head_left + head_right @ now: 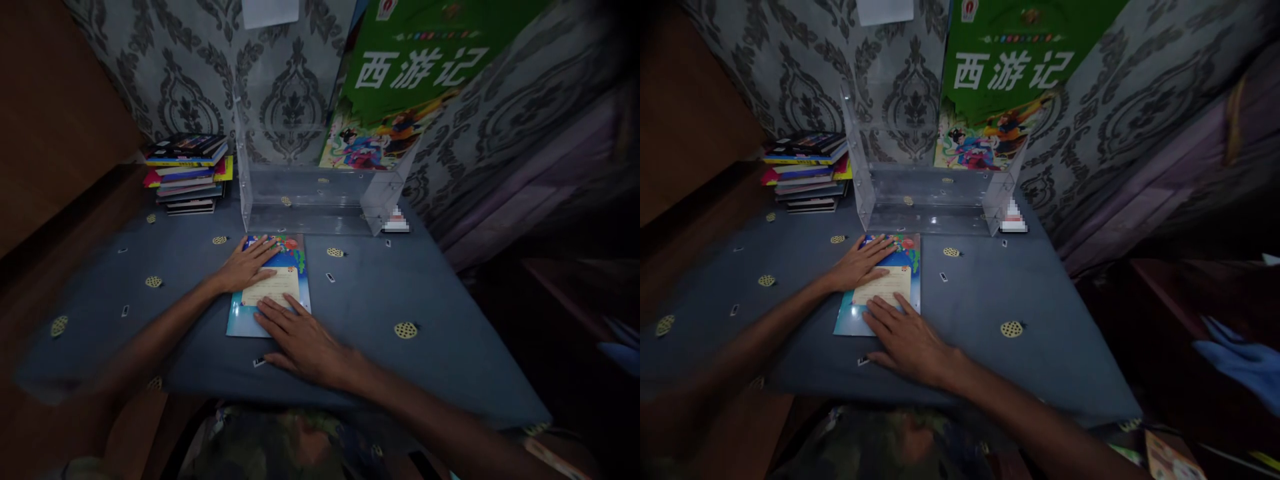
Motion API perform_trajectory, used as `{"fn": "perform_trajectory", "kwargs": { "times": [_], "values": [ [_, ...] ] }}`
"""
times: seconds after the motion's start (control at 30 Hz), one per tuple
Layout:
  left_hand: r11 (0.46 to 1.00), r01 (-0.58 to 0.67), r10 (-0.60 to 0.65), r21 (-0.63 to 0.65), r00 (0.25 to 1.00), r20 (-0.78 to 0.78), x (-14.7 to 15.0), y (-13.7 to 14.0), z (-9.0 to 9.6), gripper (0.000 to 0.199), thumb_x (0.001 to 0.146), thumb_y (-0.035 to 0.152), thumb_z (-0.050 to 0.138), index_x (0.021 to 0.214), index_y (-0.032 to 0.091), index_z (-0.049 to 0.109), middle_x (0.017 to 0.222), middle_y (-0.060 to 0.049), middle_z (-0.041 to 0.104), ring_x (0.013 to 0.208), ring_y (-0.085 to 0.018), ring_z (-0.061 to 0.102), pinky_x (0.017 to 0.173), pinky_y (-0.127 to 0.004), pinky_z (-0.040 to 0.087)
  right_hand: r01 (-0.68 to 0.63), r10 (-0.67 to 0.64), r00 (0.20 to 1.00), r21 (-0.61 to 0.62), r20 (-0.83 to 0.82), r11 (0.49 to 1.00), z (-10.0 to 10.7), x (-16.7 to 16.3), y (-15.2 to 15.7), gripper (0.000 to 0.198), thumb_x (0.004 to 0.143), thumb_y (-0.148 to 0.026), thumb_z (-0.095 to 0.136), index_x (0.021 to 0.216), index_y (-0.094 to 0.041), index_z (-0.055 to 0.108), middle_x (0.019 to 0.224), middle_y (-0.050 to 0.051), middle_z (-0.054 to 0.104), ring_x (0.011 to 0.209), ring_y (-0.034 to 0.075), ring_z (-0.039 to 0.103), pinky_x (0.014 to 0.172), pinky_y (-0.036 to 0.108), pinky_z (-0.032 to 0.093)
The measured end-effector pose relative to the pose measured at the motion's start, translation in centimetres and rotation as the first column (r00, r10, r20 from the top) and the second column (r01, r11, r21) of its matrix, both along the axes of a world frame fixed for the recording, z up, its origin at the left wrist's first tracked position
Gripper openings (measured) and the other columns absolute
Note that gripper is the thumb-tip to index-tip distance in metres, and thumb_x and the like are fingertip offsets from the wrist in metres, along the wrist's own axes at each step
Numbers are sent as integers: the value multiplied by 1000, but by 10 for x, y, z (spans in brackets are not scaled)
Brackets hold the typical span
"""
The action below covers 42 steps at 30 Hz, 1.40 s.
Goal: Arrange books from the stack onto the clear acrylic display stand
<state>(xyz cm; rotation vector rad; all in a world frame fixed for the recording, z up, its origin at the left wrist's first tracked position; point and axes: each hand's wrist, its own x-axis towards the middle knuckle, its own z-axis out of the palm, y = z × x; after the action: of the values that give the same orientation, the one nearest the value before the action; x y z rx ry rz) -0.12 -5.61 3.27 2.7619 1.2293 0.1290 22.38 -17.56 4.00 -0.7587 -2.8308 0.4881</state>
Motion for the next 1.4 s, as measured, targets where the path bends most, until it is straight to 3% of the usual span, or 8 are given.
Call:
{"fn": "perform_trajectory", "kwargs": {
  "times": [0.43, 0.67, 0.83, 1.0, 1.2, 1.4],
  "values": [
    [999, 48, -49, 16, 996, 69, 14, -55, -2, 67, 104, 62, 26, 160, 27, 26, 167, -10, 28, 156, -30, 18, 124, -58, 5, -39, 41, 999, 79, -14, 996, -6, 13, -57, 70, 97, -48, 59, 152, -8, 41, 157, 19, 44, 153, 29, 29, 126, 54, 23],
    [997, 78, -78, 6, 996, 44, 23, -87, -2, 70, 103, 64, 23, 161, 25, 25, 168, -9, 25, 157, -30, 17, 124, -58, 4, -29, 38, 999, 208, -39, 978, -16, 21, -94, 53, 97, -9, 49, 150, -9, 44, 155, 17, 48, 149, 27, 37, 123, 52, 34],
    [996, 84, -86, 25, 994, 64, 29, -107, -5, 68, 103, 62, 28, 162, 29, 21, 167, -8, 27, 156, -30, 17, 125, -58, 4, -73, 82, 995, 153, -58, 986, -9, 35, -111, 61, 94, -3, 48, 153, -10, 39, 155, 16, 48, 152, 24, 31, 125, 51, 32],
    [996, 94, -95, 8, 994, 58, 35, -121, -4, 68, 103, 63, 24, 162, 27, 21, 168, -8, 24, 157, -30, 16, 125, -58, -1, -82, 92, 993, 134, -70, 987, -13, 57, -120, 56, 97, -5, 47, 153, -13, 40, 155, 13, 49, 151, 22, 33, 125, 49, 30],
    [995, 93, -91, -23, 993, 70, 38, -129, -4, 69, 103, 64, 24, 162, 28, 20, 168, -8, 23, 157, -30, 16, 124, -59, 0, -59, 77, 995, 219, -70, 974, -30, 88, -116, 60, 96, -5, 51, 154, -11, 37, 153, 17, 50, 153, 24, 27, 119, 52, 40],
    [995, 101, -100, -18, 993, 70, 39, -136, -3, 69, 103, 64, 26, 162, 29, 20, 168, -8, 25, 157, -30, 16, 125, -60, 4, 16, 13, 995, 282, -102, 959, -26, 97, -107, 53, 99, -10, 49, 151, -13, 43, 151, 18, 53, 150, 25, 35, 119, 52, 40]
  ]
}}
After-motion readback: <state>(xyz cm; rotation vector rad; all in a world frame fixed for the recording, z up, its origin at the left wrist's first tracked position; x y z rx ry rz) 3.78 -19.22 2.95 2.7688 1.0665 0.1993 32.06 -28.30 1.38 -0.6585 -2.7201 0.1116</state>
